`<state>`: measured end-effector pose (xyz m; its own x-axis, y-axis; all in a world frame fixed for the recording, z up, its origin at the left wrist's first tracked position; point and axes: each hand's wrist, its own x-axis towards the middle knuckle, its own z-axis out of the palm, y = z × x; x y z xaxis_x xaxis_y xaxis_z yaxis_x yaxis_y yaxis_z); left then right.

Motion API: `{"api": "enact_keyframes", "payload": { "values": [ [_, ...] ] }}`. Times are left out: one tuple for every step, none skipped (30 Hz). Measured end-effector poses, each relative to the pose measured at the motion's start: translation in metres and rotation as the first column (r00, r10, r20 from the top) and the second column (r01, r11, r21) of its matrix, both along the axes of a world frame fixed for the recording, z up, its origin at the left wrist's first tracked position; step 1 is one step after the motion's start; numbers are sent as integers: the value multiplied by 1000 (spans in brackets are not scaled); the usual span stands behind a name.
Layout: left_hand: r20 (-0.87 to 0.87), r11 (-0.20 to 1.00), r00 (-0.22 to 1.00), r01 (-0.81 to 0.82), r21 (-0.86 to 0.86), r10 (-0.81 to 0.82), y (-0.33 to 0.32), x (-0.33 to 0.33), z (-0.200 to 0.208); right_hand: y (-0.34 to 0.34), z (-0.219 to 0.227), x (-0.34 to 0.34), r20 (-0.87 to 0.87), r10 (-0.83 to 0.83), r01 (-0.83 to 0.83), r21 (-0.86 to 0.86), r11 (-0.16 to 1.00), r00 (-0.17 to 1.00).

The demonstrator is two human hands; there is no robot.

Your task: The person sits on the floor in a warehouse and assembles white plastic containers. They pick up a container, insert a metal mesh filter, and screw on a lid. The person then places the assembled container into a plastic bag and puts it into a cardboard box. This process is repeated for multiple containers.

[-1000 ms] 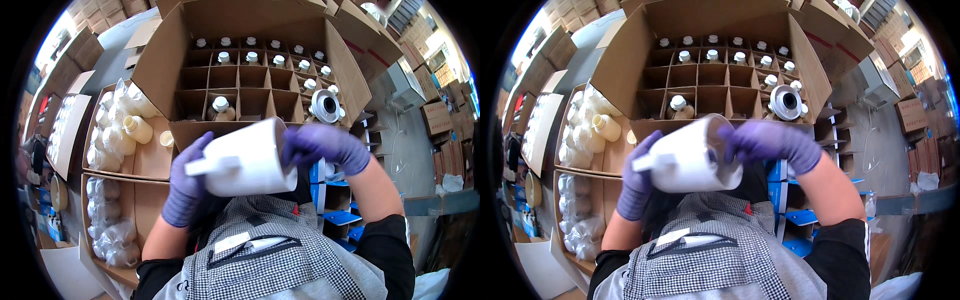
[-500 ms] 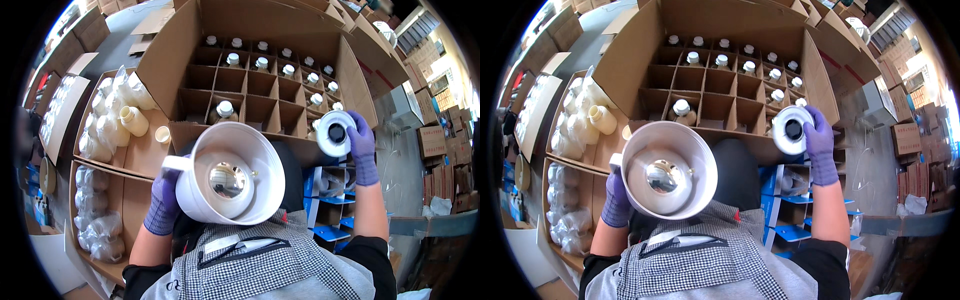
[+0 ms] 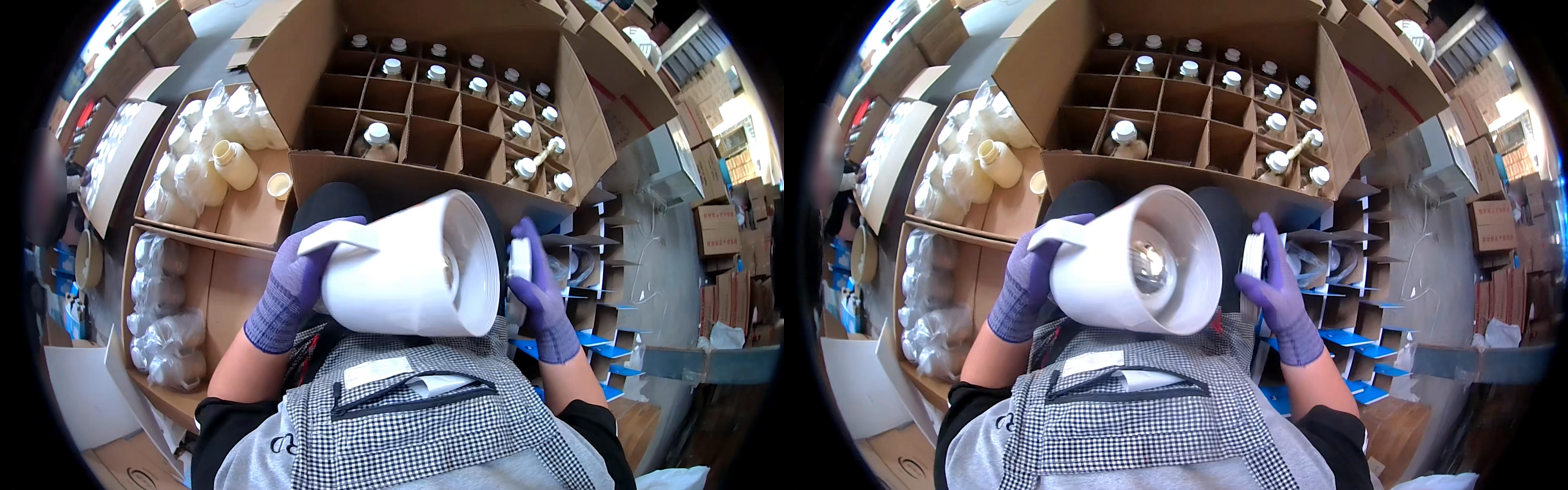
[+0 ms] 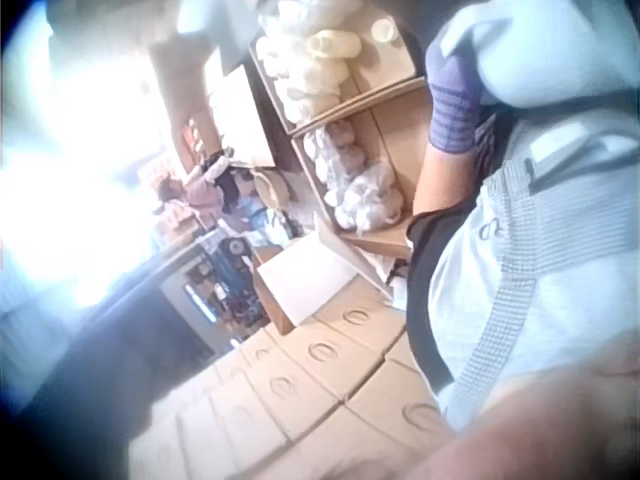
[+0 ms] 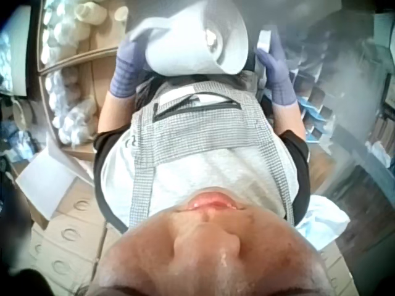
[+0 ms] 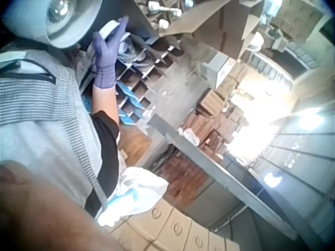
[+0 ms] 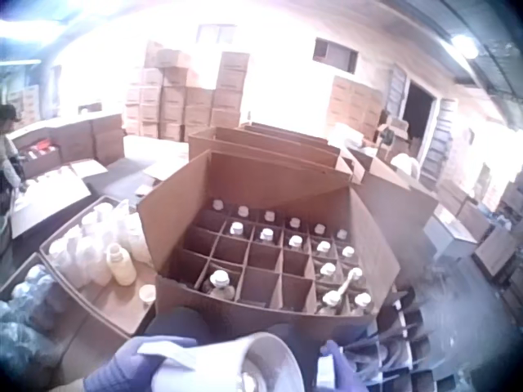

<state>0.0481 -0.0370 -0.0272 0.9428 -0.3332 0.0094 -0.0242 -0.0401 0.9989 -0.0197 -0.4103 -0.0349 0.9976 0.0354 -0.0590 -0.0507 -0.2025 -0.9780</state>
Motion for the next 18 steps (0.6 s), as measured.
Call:
{"api": "enact_keyframes", "payload": {
  "values": [
    [26,1000,999,24,-11,-24,-2,-5,4,27,35,0,87,0,-18,199,980,996],
    [-60,999,998,35,-31,-37,-8,-10,14,38,52,-2,171,6,-34,164,986,985],
    [-42,998,998,55,-23,-56,-9,-12,17,42,62,1,248,127,-142,43,989,960],
    [-25,997,997,74,-14,-74,-10,-13,19,46,71,2,314,244,-232,-74,970,918],
    [-2,996,996,90,-4,-90,-10,-12,23,48,75,4,343,334,-283,-192,940,878],
    [-7,996,999,43,74,-43,-12,-13,34,50,79,7,368,420,-320,-304,898,830],
    [0,992,996,87,96,-87,-10,-11,38,53,82,9,414,488,-318,-415,852,769],
    [0,985,992,128,119,-129,-9,-8,40,57,85,12,455,554,-302,-515,802,697],
    [-1,975,985,170,142,-172,-7,-4,42,65,83,9,488,536,-282,-500,819,689],
    [110,932,949,262,251,-296,-4,2,39,70,84,9,498,514,-278,-473,836,698],
    [222,879,884,322,352,-412,-1,9,35,74,89,9,530,543,-276,-501,820,651],
    [324,827,798,347,442,-508,3,14,32,79,94,11,564,571,-276,-524,806,597],
    [390,698,633,354,623,-669,9,30,21,84,102,11,605,637,-263,-594,761,477],
    [288,609,592,460,646,-753,6,37,19,88,107,9,600,704,-292,-644,707,380],
    [33,576,693,569,587,-720,5,35,6,96,113,11,604,756,-334,-679,654,253],
    [16,586,724,545,600,-689,10,33,-3,100,118,17,611,771,-368,-686,628,178],
    [9,583,724,548,600,-690,5,38,-9,101,123,24,603,786,-373,-703,605,138],
    [2,580,724,550,601,-690,2,44,-14,96,131,31,570,805,-369,-721,587,166]
  ]
}}
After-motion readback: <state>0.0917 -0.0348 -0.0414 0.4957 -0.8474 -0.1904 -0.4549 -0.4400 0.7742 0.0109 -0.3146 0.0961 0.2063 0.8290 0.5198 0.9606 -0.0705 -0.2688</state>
